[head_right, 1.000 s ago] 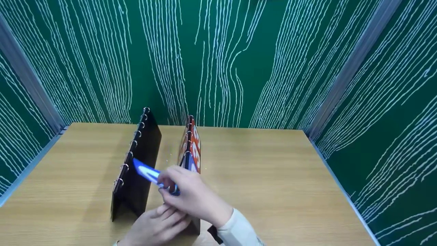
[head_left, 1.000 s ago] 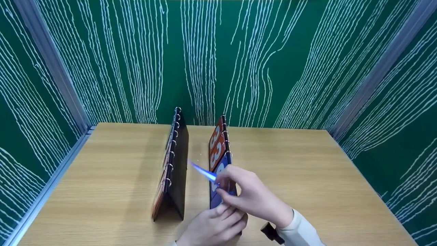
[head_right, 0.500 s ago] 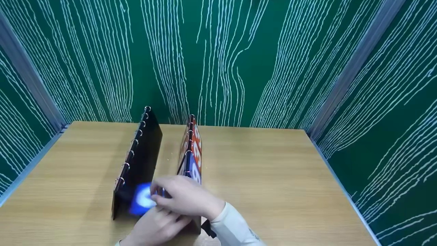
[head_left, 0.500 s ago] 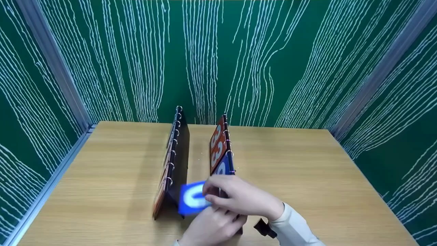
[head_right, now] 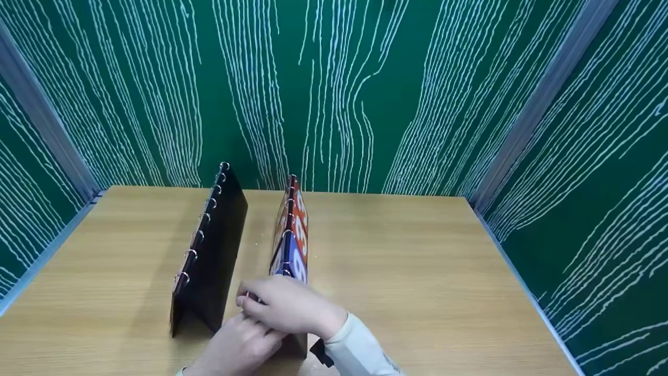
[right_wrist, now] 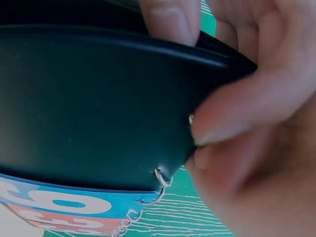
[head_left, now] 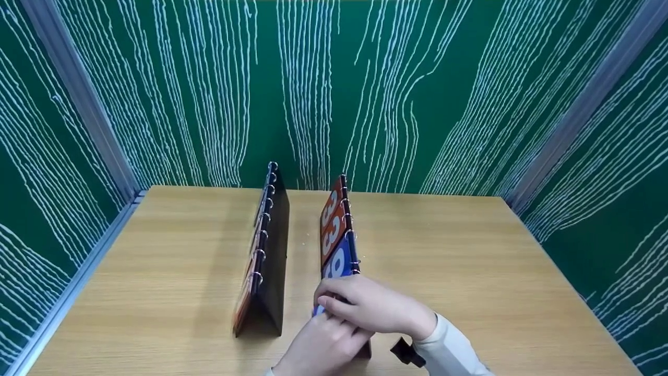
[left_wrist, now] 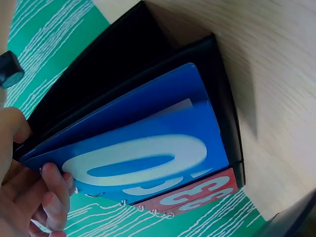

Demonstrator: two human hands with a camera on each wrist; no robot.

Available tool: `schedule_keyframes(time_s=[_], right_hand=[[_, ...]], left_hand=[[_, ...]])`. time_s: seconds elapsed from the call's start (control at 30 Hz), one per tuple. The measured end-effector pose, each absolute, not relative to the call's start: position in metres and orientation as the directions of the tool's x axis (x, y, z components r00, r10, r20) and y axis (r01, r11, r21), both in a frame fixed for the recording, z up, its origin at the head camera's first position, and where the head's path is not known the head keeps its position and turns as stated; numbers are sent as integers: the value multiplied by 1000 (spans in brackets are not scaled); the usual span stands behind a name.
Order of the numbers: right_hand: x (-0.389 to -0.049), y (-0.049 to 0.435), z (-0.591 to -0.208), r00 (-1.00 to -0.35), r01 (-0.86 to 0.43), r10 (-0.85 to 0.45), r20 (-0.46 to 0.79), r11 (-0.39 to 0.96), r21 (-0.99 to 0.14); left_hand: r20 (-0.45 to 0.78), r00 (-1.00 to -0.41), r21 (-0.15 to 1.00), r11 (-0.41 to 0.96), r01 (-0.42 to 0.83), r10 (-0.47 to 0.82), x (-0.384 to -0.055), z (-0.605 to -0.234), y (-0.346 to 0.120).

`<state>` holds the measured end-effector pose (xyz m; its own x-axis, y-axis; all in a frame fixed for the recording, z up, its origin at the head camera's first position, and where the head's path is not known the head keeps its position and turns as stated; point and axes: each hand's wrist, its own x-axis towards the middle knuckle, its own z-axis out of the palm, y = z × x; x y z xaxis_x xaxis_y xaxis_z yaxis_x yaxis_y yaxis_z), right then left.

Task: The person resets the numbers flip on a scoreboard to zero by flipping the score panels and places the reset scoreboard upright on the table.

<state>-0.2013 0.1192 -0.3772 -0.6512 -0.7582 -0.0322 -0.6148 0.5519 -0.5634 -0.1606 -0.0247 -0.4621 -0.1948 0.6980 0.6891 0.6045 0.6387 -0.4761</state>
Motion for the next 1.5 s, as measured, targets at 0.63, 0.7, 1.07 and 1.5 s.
schedule_keyframes(time_s=[0.63, 0.7, 1.07, 1.5], right_hand=[[-211, 142, -393, -767, -607, -489, 416, 341, -718], [-214, 148, -395, -783, -597, -449, 430, 348, -723], [-235, 171, -407, -835, -541, -356, 420, 390, -745], [-249, 191, -415, -860, -439, -458, 227, 435, -786]], left_hand=[[748, -282, -301, 685, 663, 601, -165, -458, -24], [749, -267, -312, 678, 666, 607, -167, -458, -24], [755, -262, -316, 684, 657, 601, -170, -458, -25], [774, -203, -360, 680, 639, 600, -175, -463, -26]])
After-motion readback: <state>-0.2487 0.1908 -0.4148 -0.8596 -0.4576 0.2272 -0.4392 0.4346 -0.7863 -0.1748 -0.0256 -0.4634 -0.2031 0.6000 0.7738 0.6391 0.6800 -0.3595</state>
